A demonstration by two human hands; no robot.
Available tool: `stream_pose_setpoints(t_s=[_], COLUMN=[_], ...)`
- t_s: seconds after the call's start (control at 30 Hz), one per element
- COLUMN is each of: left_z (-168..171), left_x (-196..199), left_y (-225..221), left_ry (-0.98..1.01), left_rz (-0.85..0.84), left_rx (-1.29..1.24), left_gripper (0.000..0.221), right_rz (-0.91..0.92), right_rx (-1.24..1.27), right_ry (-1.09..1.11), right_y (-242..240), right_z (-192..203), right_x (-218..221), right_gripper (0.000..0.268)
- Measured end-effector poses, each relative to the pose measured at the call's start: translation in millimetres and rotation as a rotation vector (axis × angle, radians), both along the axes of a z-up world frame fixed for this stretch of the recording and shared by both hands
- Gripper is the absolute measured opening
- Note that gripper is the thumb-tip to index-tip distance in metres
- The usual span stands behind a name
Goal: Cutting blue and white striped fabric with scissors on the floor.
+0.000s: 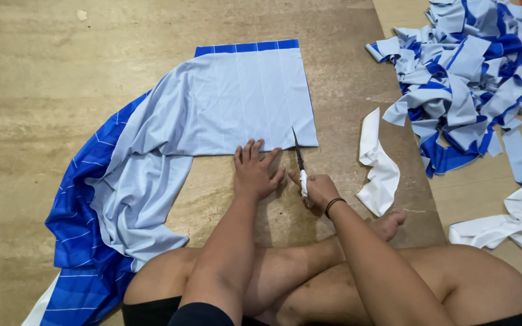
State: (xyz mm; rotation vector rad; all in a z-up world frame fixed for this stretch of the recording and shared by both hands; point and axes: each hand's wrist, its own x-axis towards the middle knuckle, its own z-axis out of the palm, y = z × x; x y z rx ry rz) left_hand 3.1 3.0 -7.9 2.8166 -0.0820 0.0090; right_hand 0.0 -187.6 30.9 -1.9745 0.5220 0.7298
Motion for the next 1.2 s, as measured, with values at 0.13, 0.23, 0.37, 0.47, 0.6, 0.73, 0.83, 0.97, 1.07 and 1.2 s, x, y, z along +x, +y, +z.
stream_pose_setpoints(t_s=[0.13,0.23,0.37,0.47,0.6,0.73,0.83,0.97,1.07,1.2], left_z=[0.6,2.1,2.3,1.4,-5.1,8.4,2.1,-2.1,-1.7,5.9], left_x=[-3.8,-2.7,-2.5,4.2,-3.8,2.2,0.4,-3.9,-3.0,-1.8], left_y=[0.5,-1.0,0.0,1.7,1.4,-1.1,3.2,-1.9,0.7,-0.2], left_ry=[-0.016,-0.027,-0.037,-0.027,-0.007,0.027,0.059,-0.039,-0.090,-0.077], left_rz=[-0.006,0.004,0.003,0.005,-0.016,0.003,0.002,-0.008,0.003,0.002], left_rx=[-0.011,-0.028,-0.034,-0.044,-0.032,-0.039,-0.033,-0.036,-0.055,-0.074], left_gripper=[0.059,0.060,0.061,0.062,0.065,0.066,0.069,0.068,0.066,0.066], right_rz=[0.034,0.093,0.092,0.089,0.179,0.281,0.165,0.185,0.253,0.155], right_rx=[-0.033,-0.060,-0.041,-0.045,-0.061,-0.158,-0.102,-0.104,-0.165,0.046], right_ry=[0.042,0.044,0.010,0.038,0.092,0.028,0.081,0.057,-0.013,0.027], right_y=[3.6,-1.0,-4.9,4.4,-3.5,-7.5,8.1,-0.4,-4.8,4.9], right_z=[10.5,2.0,-11.5,12.4,-2.1,-0.9,17.8,-1.7,-20.5,-6.5], right_x=[4.5,8.7,15.8,32.7,42.2,49.4,56.7,67.2,76.9,84.7], right_gripper=[0.060,0.059,0.065,0.066,0.067,0.071,0.072,0.071,0.072,0.065])
